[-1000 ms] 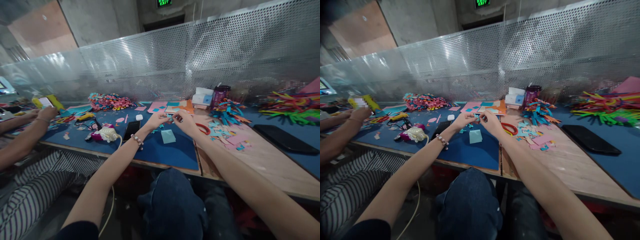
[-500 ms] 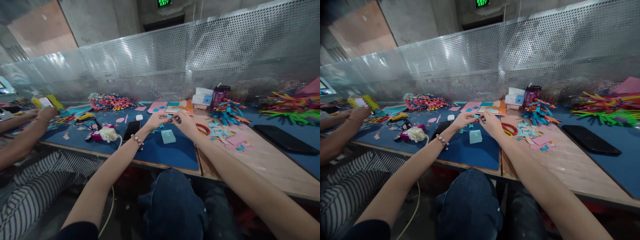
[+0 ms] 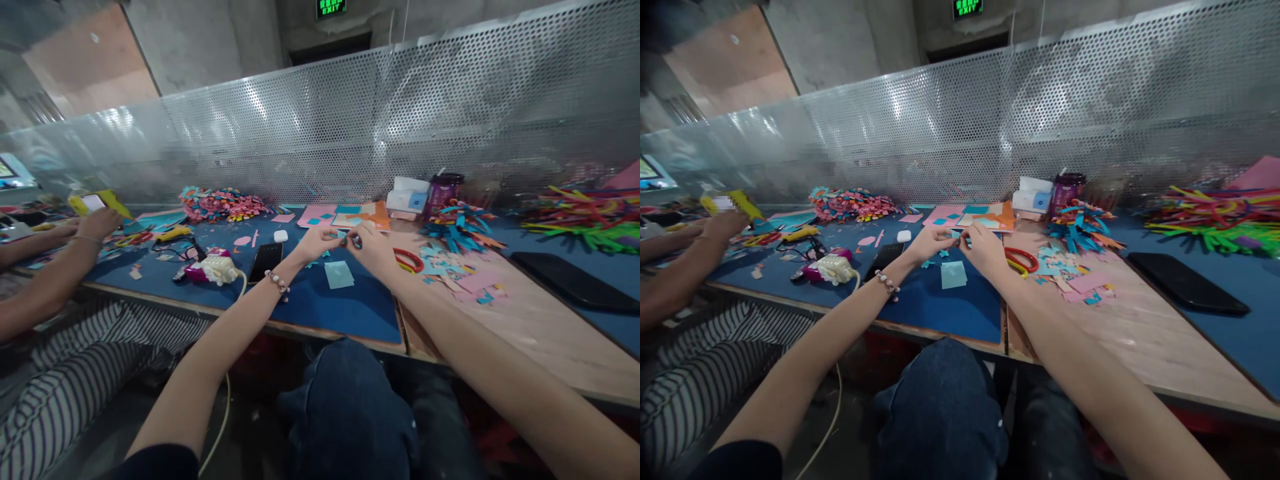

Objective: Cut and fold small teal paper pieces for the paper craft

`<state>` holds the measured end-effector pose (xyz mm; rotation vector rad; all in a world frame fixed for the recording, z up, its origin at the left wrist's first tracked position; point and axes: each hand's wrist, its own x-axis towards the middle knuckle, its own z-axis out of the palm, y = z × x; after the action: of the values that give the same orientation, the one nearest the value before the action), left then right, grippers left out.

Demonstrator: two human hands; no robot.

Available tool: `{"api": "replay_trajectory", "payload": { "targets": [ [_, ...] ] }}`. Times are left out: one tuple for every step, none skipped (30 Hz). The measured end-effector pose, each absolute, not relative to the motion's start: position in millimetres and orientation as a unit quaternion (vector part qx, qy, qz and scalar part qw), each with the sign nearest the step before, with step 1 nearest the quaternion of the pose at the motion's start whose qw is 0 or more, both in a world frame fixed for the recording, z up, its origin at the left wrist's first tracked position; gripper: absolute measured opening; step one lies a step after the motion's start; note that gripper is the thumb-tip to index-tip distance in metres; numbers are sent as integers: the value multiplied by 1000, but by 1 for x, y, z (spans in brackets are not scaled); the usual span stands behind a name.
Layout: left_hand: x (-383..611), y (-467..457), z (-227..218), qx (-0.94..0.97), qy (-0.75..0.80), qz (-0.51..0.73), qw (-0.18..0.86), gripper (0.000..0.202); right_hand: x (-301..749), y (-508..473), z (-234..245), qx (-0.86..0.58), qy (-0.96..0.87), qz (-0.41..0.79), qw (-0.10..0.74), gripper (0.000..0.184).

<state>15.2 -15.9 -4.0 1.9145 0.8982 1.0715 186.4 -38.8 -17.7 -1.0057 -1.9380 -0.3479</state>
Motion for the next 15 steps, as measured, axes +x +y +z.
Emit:
{"api": "replay_trajectory", "payload": {
  "targets": [
    [15,-15,-5,750,353,418,372,24,186,-39,-17,-408,-782,-141,450,12],
    [14,-14,-5,751,354,418,370,24,185,-40,-17,-410,-779,-141,452,11],
    [14,-13,-6,752,352,417,370,24,184,-40,-17,-414,-776,-138,456,11],
    [14,-13,-6,754,346,415,373,24,184,-40,-17,-419,-771,-131,461,10],
    [14,-12,-7,756,340,414,375,24,183,-40,-18,-425,-766,-120,467,10],
    [13,-12,-7,757,335,416,376,24,183,-39,-18,-429,-762,-107,474,9],
    [13,-11,-7,759,331,417,376,24,183,-39,-18,-430,-759,-94,480,8],
    [13,-11,-7,760,330,420,371,23,183,-37,-19,-429,-757,-81,485,6],
    [13,-12,-7,761,330,422,365,22,183,-36,-20,-426,-757,-69,490,5],
    [13,-12,-7,765,329,420,362,21,184,-35,-21,-423,-758,-60,494,5],
    [12,-12,-7,766,331,417,360,20,184,-34,-21,-419,-757,-51,498,5],
    [12,-12,-7,768,332,413,361,20,185,-33,-22,-416,-756,-46,503,7],
    [12,-13,-7,770,330,410,360,20,185,-32,-23,-415,-755,-42,505,9],
    [12,-13,-7,772,326,414,355,20,186,-31,-24,-413,-759,-39,503,11],
    [12,-13,-7,775,326,415,349,21,186,-30,-25,-411,-761,-37,500,12]
  ]
}}
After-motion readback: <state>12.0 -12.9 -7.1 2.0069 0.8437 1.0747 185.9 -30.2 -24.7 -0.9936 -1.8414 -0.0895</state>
